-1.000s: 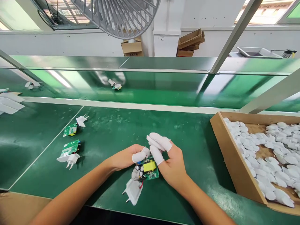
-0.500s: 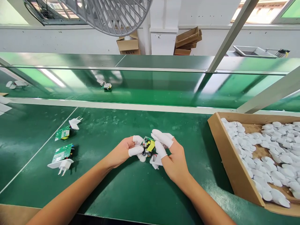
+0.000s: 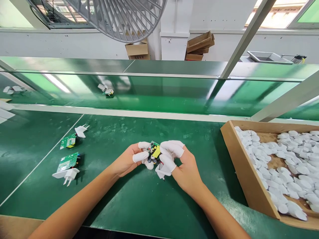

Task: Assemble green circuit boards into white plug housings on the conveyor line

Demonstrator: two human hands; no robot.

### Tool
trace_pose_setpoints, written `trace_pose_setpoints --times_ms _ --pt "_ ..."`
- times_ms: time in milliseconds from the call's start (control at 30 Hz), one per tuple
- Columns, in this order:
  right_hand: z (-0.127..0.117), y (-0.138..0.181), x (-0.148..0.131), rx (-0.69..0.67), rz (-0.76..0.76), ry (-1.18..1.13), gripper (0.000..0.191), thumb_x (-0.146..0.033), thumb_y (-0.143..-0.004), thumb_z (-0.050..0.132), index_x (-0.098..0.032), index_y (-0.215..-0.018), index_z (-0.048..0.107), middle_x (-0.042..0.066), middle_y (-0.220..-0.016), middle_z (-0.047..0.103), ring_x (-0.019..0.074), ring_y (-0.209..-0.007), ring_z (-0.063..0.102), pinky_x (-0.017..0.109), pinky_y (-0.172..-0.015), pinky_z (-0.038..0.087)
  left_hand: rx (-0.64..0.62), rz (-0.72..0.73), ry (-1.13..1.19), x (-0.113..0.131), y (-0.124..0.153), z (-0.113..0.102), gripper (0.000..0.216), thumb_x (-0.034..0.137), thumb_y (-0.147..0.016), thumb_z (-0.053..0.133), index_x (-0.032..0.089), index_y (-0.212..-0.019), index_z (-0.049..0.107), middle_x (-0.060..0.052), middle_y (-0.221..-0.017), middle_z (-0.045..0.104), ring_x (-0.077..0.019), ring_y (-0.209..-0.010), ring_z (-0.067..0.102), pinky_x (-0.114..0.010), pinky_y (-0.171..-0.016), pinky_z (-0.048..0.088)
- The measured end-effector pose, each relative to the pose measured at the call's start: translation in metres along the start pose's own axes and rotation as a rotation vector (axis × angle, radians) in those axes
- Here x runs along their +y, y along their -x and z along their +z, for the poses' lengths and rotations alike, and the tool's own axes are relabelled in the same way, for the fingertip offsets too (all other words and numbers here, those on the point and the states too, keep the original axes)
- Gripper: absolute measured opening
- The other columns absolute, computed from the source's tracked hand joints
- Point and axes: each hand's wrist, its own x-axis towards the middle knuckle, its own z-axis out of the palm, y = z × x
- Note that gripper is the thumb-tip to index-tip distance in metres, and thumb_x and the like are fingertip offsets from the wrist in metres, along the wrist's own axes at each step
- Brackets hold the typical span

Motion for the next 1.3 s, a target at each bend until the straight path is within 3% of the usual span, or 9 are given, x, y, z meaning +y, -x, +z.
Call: trace_pose_setpoints --times_ms 133,300,500,767,867,1000,1167,1300 --pt "-0.001 0.001 -0.002 -0.010 0.056 -0.075 0.017 -0.028 -0.085 0.056 -0.026 -0.100 0.063 0.005 -0.101 0.056 0.0142 -0.071 0.059 0.030 -0.062 0.054 -0.017 0.013 -0.066 -0.001 0.000 -0.002 0.023 0.026 -0.072 0.070 0.015 -0.091 0.065 -0.003 -0.077 0.067 -0.0121 -0.059 0.062 -0.027 -0.060 0.053" --pt "-0.003 -0.001 -0.004 -0.065 0.170 -0.215 0.027 -0.030 -0.085 0.055 -0.030 -0.112 0.060 0.005 -0.101 0.056 0.0157 -0.075 0.060 0.027 -0.057 0.055 -0.035 0.042 -0.179 0.002 0.001 -0.003 0.024 0.027 -0.074 0.068 0.015 -0.095 0.064 -0.004 -0.081 0.067 -0.0126 -0.062 0.063 -0.027 -0.063 0.052" --pt "-0.010 -0.005 -0.002 -0.118 0.080 -0.174 0.023 -0.024 -0.082 0.060 -0.035 -0.102 0.066 0.002 -0.100 0.060 0.0161 -0.080 0.061 0.029 -0.067 0.054 -0.056 0.041 -0.174 0.003 0.003 -0.003 0.025 0.028 -0.074 0.068 0.014 -0.094 0.064 -0.004 -0.082 0.066 -0.0127 -0.064 0.062 -0.027 -0.062 0.052" --pt "-0.007 -0.004 -0.001 0.000 -0.044 0.083 0.021 -0.024 -0.082 0.060 -0.032 -0.098 0.070 0.004 -0.102 0.066 0.0208 -0.094 0.061 0.033 -0.077 0.053 -0.068 0.077 -0.193 -0.005 0.002 0.002 0.037 0.026 -0.074 0.069 0.020 -0.108 0.055 -0.002 -0.090 0.062 -0.0096 -0.065 0.059 -0.025 -0.064 0.048" --pt "-0.001 -0.003 0.001 -0.014 -0.053 0.148 0.023 -0.026 -0.084 0.056 -0.031 -0.102 0.069 0.005 -0.101 0.066 0.0205 -0.089 0.062 0.035 -0.076 0.053 -0.008 0.031 -0.287 -0.006 0.003 0.007 0.045 0.027 -0.071 0.071 0.019 -0.112 0.051 -0.002 -0.086 0.060 -0.0088 -0.062 0.054 -0.023 -0.057 0.046" --pt "0.003 0.000 0.003 0.027 0.038 0.091 0.038 -0.026 -0.084 0.055 -0.027 -0.122 0.056 0.005 -0.096 0.067 0.0173 -0.075 0.064 0.033 -0.069 0.055 0.011 0.025 -0.347 -0.005 0.005 0.012 0.036 0.028 -0.075 0.067 0.017 -0.106 0.053 0.000 -0.078 0.056 -0.0070 -0.056 0.052 -0.021 -0.053 0.045" --pt "0.002 -0.001 0.001 0.033 -0.148 0.194 0.023 -0.024 -0.082 0.058 -0.029 -0.102 0.068 0.005 -0.098 0.069 0.0211 -0.089 0.064 0.033 -0.072 0.055 0.062 0.074 -0.317 -0.002 0.007 0.014 0.034 0.029 -0.069 0.071 0.018 -0.096 0.054 0.000 -0.086 0.051 -0.0079 -0.058 0.052 -0.019 -0.042 0.047" --pt "0.004 -0.002 -0.001 0.032 -0.193 0.137 0.024 -0.021 -0.083 0.056 -0.031 -0.101 0.068 0.005 -0.099 0.068 0.0200 -0.089 0.064 0.031 -0.069 0.055 0.045 0.070 -0.315 -0.003 0.009 0.013 0.034 0.029 -0.071 0.069 0.018 -0.099 0.053 0.000 -0.084 0.054 -0.0058 -0.051 0.051 -0.017 -0.038 0.045"
